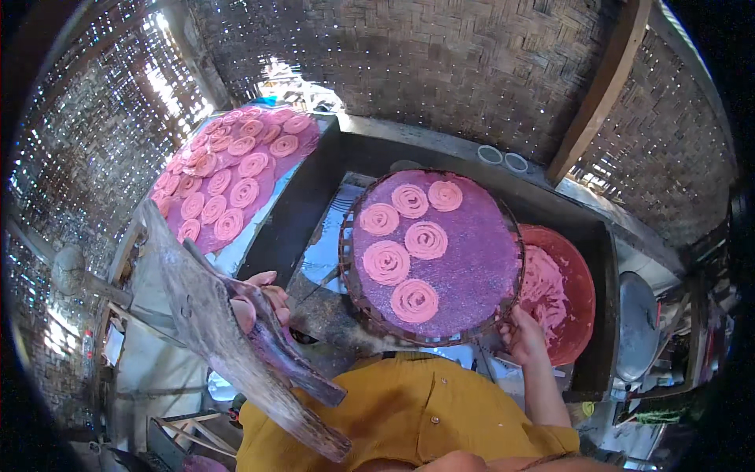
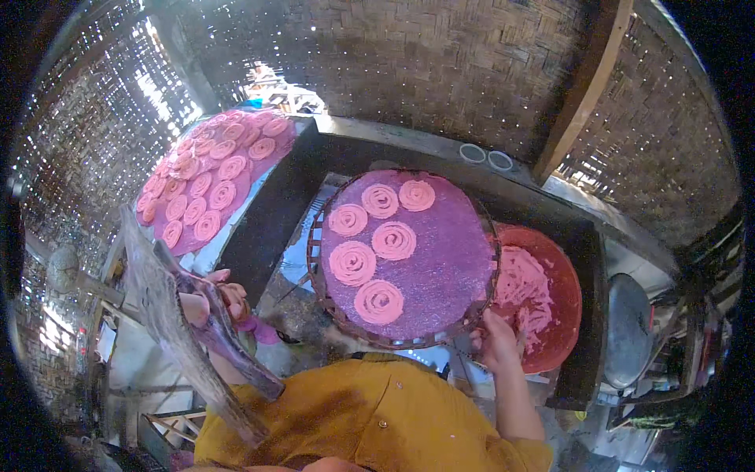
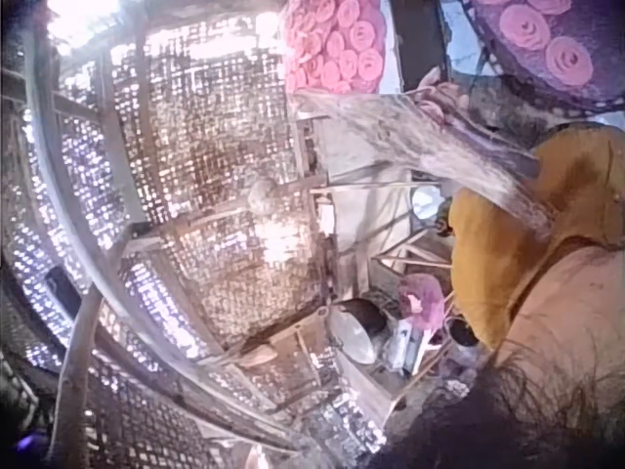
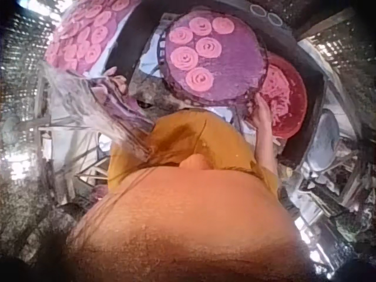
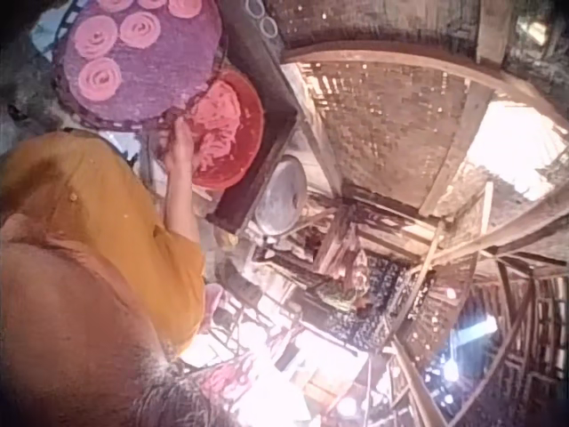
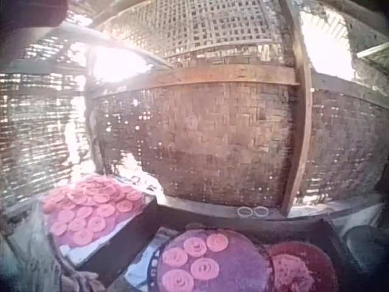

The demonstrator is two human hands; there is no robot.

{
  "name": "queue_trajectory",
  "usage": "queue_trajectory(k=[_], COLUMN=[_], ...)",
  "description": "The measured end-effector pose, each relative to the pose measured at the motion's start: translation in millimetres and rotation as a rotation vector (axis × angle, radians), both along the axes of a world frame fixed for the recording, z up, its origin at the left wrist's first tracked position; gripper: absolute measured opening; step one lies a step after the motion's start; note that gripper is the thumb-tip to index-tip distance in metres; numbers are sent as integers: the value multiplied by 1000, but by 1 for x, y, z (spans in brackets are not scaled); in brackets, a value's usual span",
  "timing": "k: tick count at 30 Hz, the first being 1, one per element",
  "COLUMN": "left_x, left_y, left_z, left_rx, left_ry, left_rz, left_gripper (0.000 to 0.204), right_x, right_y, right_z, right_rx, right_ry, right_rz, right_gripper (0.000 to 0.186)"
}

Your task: The person scoops pink dough from a red bowl and uses a wooden tool to press and shape it into rose-like spirals on a purple tray. They repeatedly fill the tool with dough, press it onto the tray, and smooth the edges to form uniform decorative shapes.

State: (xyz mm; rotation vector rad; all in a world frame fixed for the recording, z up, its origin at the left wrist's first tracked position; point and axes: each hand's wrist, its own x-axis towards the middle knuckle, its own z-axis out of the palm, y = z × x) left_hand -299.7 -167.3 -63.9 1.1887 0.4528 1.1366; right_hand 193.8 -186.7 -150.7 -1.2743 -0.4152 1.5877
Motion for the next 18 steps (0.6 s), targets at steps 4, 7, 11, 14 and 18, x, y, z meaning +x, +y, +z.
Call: queue_trajectory(k=[4, 7, 11, 14, 18], left_x=[6, 7, 11, 25, 77], left_y=[13, 18, 28, 42, 83], left_z=[1, 0, 3, 12, 23], left_rx=[40, 37, 23, 76, 391], left_ry=[26, 85, 260, 515, 811], left_rz=[-23, 22, 156, 258, 227], left_gripper=[61, 64, 67, 70, 75], right_x=[-5, -28, -54, -37, -12], right_y=[2, -9, -26, -40, -28], right_z=[-9, -3, 6, 5, 70], right_rx=[53, 47, -34, -103, 224], right_ry=[-87, -47, 39, -163, -692], right_rz=[-25, -39, 162, 476, 837], right_gripper=[15, 13, 22, 36, 65])
